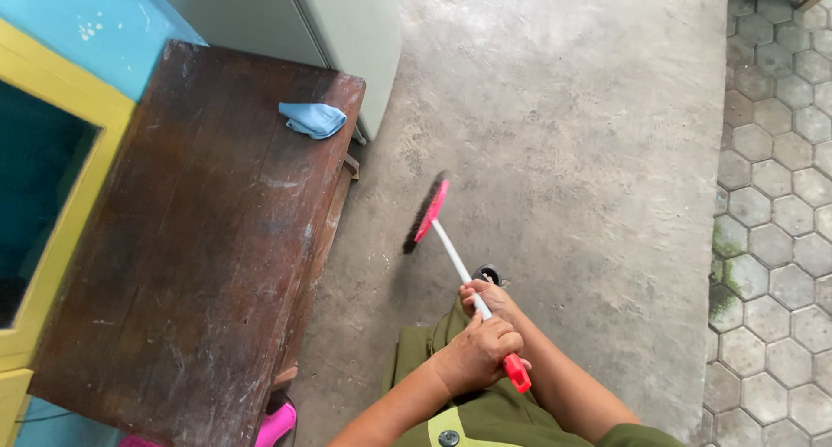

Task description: The person sweeps a concrete floor with a pink broom in a garage-like area. The person moves the broom back and forth across the floor, sweeping debris toward the center of the frame.

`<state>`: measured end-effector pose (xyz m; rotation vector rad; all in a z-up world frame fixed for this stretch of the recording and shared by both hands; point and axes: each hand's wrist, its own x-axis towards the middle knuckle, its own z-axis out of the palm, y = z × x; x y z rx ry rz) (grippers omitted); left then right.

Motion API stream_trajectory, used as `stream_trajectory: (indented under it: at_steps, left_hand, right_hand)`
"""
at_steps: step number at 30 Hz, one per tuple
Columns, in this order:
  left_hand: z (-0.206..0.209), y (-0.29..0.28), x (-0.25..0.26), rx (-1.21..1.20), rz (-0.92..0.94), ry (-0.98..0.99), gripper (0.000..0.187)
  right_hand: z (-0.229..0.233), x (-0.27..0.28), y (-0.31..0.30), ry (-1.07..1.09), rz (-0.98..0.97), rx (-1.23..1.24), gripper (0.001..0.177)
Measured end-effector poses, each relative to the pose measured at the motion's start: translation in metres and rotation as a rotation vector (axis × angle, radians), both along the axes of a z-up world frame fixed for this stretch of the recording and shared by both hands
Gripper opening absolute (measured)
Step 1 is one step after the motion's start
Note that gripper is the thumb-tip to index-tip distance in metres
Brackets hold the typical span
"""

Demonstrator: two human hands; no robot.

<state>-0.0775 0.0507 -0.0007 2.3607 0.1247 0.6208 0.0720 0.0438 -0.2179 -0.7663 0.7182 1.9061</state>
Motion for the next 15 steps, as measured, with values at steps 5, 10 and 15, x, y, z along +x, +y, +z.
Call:
stream_trajectory:
  at_steps: [5,10,15]
  left_hand:
    - [-0.019,0.013,0.009,-0.006,-0.003,0.131,0.027]
    - [-0.022,0.032,0.035,-0.158,-0.061,0.066,0.023]
    - [-0.022,0.042,0.067,-0.243,-0.170,-0.067,0.027]
  right_hand:
    - [0.035,-0.011,0.029,0.140,0.016,-0.090,0.010]
    - [0.012,0.011,0.031,0.244,-0.065,-0.197,0.011]
    - [-0.011,0.058,0.016,0.008,-0.133,-0.163,0.010]
